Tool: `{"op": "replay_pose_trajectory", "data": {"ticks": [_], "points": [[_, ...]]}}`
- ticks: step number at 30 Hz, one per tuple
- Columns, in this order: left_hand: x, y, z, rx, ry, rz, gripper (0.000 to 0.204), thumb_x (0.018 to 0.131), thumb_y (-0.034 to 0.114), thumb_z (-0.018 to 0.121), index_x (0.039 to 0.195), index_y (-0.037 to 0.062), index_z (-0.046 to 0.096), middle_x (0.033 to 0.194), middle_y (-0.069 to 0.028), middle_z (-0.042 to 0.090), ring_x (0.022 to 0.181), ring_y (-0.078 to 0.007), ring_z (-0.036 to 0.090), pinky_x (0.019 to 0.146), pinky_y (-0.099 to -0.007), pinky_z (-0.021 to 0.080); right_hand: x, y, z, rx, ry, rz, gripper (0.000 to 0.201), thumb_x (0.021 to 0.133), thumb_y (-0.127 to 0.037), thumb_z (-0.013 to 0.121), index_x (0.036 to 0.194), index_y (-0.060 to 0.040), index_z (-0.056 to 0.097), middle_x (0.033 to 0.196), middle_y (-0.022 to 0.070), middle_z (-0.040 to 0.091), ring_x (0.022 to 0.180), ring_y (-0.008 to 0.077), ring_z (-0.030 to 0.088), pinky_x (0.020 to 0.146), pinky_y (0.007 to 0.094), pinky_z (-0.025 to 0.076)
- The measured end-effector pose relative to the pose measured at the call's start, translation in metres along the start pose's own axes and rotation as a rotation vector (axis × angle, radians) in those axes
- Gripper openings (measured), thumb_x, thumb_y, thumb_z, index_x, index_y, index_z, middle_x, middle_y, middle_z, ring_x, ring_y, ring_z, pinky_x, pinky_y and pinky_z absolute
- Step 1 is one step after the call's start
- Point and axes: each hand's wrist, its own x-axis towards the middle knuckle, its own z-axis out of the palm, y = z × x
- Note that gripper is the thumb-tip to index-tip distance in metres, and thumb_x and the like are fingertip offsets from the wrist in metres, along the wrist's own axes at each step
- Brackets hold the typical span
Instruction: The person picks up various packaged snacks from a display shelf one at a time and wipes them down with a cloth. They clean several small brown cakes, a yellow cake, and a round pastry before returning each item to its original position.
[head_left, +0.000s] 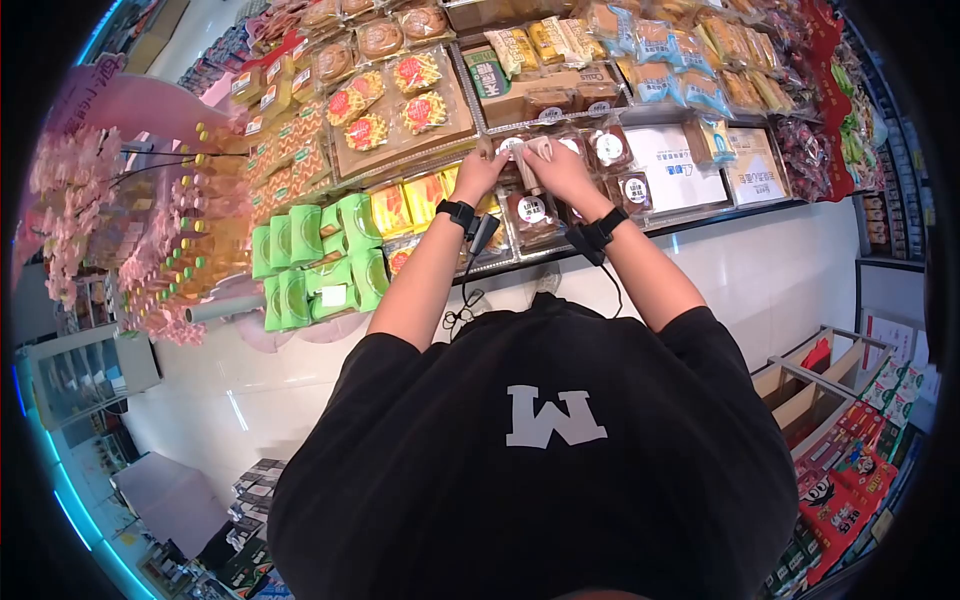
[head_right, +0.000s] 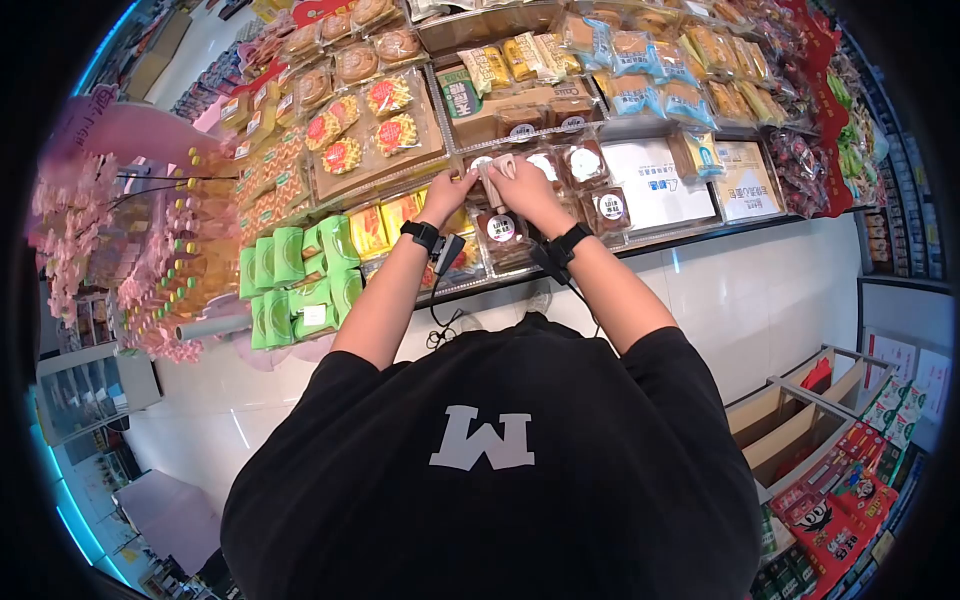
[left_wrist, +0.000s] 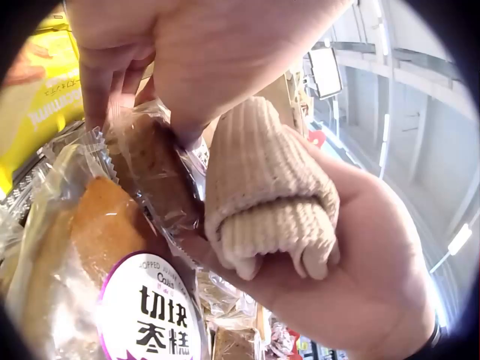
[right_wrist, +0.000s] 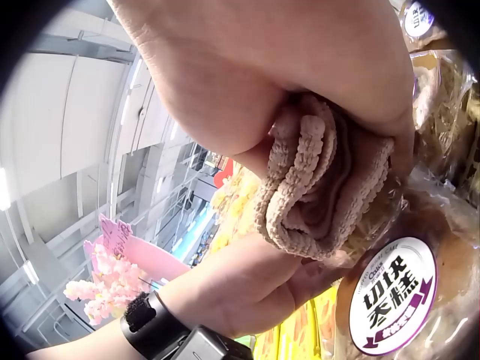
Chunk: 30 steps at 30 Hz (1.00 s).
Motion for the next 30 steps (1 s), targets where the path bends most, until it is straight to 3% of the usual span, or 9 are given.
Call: {"op": "replay_pose_trajectory", "data": {"ticks": [2, 5, 7, 10, 13, 17, 21, 25, 30], "points": [[0.005, -0.026, -0.002, -0.016, 0.008, 0.053, 0.06, 0.086, 0.042, 0.067, 0.117, -0.0085, 0.06, 0.095, -0.0188, 0.069, 0.082, -0.0264, 0.067, 0.077, -0.0344, 0.052, -0.02, -0.016, -0.012, -0.162, 0.145, -0.071, 0.039, 0.089, -0.037, 0.063, 0.106, -0.0018, 0.065, 0.098, 0.0222, 0.067, 0.092, 0.0388, 0.064, 0.078, 0.0417, 0.051], [-0.012, -0.044, -0.025, -0.2, -0.036, 0.039, 0.043, 0.091, 0.03, 0.064, 0.116, -0.0052, 0.06, 0.087, -0.009, 0.067, 0.074, -0.0118, 0.063, 0.066, -0.0256, 0.051, -0.052, -0.017, -0.031, -0.109, 0.27, -0.11, 0.038, 0.089, -0.034, 0.064, 0.107, -0.0013, 0.064, 0.096, 0.0212, 0.068, 0.092, 0.0359, 0.066, 0.079, 0.0396, 0.051], [-0.042, -0.04, -0.056, -0.36, -0.121, -0.019, 0.036, 0.094, 0.025, 0.06, 0.117, -0.0035, 0.059, 0.092, -0.0084, 0.066, 0.077, -0.0131, 0.064, 0.069, -0.0259, 0.052, -0.067, 0.009, -0.04, -0.044, 0.318, -0.122, 0.037, 0.089, -0.033, 0.066, 0.109, -0.0014, 0.064, 0.096, 0.0197, 0.069, 0.092, 0.032, 0.067, 0.08, 0.0373, 0.051], [-0.065, -0.07, -0.085, -0.518, -0.17, -0.064, 0.03, 0.097, 0.021, 0.056, 0.116, -0.0023, 0.058, 0.099, -0.0098, 0.065, 0.084, -0.0154, 0.065, 0.074, -0.0272, 0.054, -0.103, 0.039, -0.055, -0.056, 0.388, 0.003, 0.038, 0.089, -0.032, 0.066, 0.11, -0.0005, 0.064, 0.097, 0.0165, 0.07, 0.091, 0.0245, 0.067, 0.081, 0.0346, 0.05], [-0.089, -0.101, -0.107, -0.566, -0.089, -0.089, 0.027, 0.095, 0.017, 0.057, 0.112, -0.0041, 0.059, 0.092, -0.0088, 0.065, 0.078, -0.0138, 0.064, 0.069, -0.0257, 0.053, -0.134, 0.106, -0.063, 0.03, 0.459, 0.149, 0.039, 0.089, -0.032, 0.066, 0.11, 0.0005, 0.064, 0.098, 0.0162, 0.07, 0.091, 0.0236, 0.067, 0.082, 0.0338, 0.05], [-0.119, -0.137, -0.123, -0.572, -0.057, -0.1, 0.024, 0.096, 0.017, 0.056, 0.108, -0.0035, 0.06, 0.087, -0.0066, 0.065, 0.073, -0.0113, 0.061, 0.065, -0.0241, 0.052, -0.198, 0.129, -0.063, -0.05, 0.492, 0.361, 0.038, 0.089, -0.032, 0.066, 0.108, 0.0018, 0.065, 0.096, 0.0153, 0.07, 0.087, 0.0221, 0.067, 0.078, 0.034, 0.051], [-0.141, -0.152, -0.119, -0.575, -0.071, -0.175, 0.023, 0.096, 0.015, 0.055, 0.109, -0.0033, 0.06, 0.086, -0.0057, 0.065, 0.074, -0.0098, 0.061, 0.065, -0.0228, 0.052, -0.237, 0.135, -0.057, 0.052, 0.49, 0.49, 0.037, 0.089, -0.03, 0.066, 0.105, 0.0033, 0.066, 0.093, 0.0127, 0.07, 0.085, 0.0175, 0.066, 0.076, 0.0311, 0.051], [-0.148, -0.144, -0.105, -0.594, -0.077, -0.143, 0.022, 0.096, 0.013, 0.055, 0.11, -0.0032, 0.06, 0.087, -0.0052, 0.065, 0.074, -0.0099, 0.062, 0.065, -0.0222, 0.051, -0.237, 0.134, -0.063, 0.07, 0.444, 0.497, 0.035, 0.092, -0.025, 0.063, 0.115, 0.0018, 0.064, 0.098, 0.0074, 0.069, 0.085, 0.0123, 0.065, 0.075, 0.0275, 0.052], [-0.147, -0.11, -0.081, -0.584, -0.085, -0.072, 0.023, 0.097, 0.013, 0.054, 0.112, -0.004, 0.059, 0.087, -0.0052, 0.065, 0.073, -0.0105, 0.062, 0.065, -0.0226, 0.051, -0.191, 0.107, -0.079, 0.134, 0.396, 0.26, 0.037, 0.089, -0.029, 0.068, 0.108, 0.0027, 0.065, 0.095, 0.0113, 0.07, 0.085, 0.0156, 0.065, 0.077, 0.03, 0.051]]}}
